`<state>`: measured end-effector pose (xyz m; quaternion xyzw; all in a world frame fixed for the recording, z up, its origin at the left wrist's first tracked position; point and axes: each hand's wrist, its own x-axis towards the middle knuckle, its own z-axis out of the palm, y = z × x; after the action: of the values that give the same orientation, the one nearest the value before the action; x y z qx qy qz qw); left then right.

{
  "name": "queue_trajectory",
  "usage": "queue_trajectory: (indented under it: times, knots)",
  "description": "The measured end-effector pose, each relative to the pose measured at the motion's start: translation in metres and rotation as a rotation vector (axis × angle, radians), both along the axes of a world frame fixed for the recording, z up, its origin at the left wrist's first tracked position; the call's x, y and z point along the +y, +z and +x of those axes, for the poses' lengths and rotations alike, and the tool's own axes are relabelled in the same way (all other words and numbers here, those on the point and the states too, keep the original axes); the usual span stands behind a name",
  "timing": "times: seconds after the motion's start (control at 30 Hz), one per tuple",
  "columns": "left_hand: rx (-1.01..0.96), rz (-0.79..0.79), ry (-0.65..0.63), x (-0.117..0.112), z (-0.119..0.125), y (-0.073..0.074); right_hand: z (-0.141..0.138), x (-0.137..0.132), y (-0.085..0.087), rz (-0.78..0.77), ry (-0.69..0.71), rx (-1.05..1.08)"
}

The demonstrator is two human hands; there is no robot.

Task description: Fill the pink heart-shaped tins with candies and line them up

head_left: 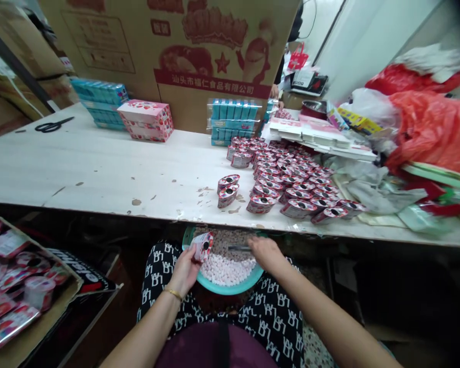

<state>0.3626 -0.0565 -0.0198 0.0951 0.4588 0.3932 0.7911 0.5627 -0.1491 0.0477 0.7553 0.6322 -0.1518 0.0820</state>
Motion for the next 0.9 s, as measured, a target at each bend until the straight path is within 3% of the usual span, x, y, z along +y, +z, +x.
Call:
queue_trajectory:
  times: [0.13,0.2,0.27,0.37,0.47,0.6,0.77,0.9]
  knots:
    - [0.046,0.014,0.032,0.006,-0.015,0.001,-0.025,0.011,-0.065,-0.044,-0.092,0.132]
    - [0.051,-0.004,0.044,0.008,-0.02,0.0,-0.04,0.019,-0.088,-0.018,-0.119,0.209]
    - [0.039,-0.011,0.051,0.008,-0.022,-0.001,-0.047,0.023,-0.101,0.015,-0.152,0.286]
    - [0.021,-0.015,0.064,0.009,-0.024,-0.001,-0.036,0.018,-0.103,0.061,-0.179,0.4]
    - [0.005,-0.021,0.082,0.01,-0.021,0.0,-0.016,0.01,-0.084,0.119,-0.172,0.5]
    - [-0.033,-0.037,0.06,0.007,-0.009,0.004,-0.002,0.009,-0.032,0.216,-0.086,0.54]
    - [-0.082,-0.094,0.034,-0.002,0.01,0.003,-0.014,0.017,0.028,0.108,0.092,0.216]
    - [-0.082,-0.129,0.021,-0.008,0.017,-0.002,-0.035,0.021,0.051,0.08,0.199,-0.041]
